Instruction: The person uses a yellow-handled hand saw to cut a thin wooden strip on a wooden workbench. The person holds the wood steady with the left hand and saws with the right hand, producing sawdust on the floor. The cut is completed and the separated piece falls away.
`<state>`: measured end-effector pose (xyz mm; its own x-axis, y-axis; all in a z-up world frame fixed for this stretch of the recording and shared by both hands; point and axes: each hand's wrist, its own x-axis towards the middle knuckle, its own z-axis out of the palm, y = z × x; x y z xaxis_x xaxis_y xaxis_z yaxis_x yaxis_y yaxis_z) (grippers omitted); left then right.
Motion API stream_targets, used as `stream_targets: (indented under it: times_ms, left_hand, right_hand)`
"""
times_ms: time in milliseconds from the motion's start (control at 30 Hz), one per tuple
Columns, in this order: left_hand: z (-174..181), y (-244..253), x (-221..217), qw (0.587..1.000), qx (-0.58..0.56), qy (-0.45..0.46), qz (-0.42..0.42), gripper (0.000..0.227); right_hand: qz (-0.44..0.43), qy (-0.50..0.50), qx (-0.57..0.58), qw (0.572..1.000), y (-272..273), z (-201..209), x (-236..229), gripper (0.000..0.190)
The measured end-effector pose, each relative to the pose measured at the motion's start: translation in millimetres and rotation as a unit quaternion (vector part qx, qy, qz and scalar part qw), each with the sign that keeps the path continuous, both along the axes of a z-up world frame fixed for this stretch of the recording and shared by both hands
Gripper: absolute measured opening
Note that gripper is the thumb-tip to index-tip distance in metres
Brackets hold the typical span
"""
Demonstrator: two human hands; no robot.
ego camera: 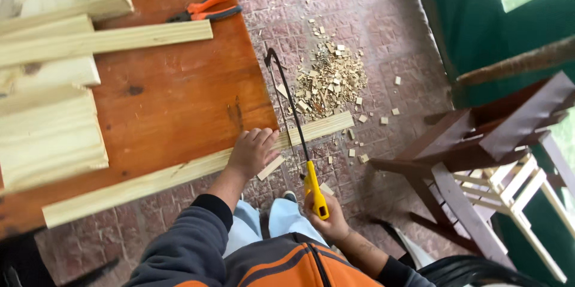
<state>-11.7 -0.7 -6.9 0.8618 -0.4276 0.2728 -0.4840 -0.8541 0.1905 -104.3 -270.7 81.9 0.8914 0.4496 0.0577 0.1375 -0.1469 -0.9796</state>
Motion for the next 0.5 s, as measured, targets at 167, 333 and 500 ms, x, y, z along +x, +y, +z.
stream_targets:
  times_ms: [167, 333, 500]
  left_hand:
    - [2.1, -2.0, -19.6, 0.997, -0.013, 0.001, 0.072, 0.065]
    - [9.9, 9.4, -39.5, 0.992, -0.018, -0.014, 0.124, 0.076]
    - [33.7, -4.8, -49.7, 0.982, -0.005, 0.066, 0.175, 0.061]
  right_hand:
    - [0.034, -0.017, -0.029, 0.999, -15.9, -5.8, 3.6, 0.005]
    - [0.055, -0.007, 0.017, 0.998, -18.0, -2.0, 6.7, 0.007]
    - [0.073, 0.005, 0.004, 0.997, -20.2, -12.0, 7.4, 0.011]
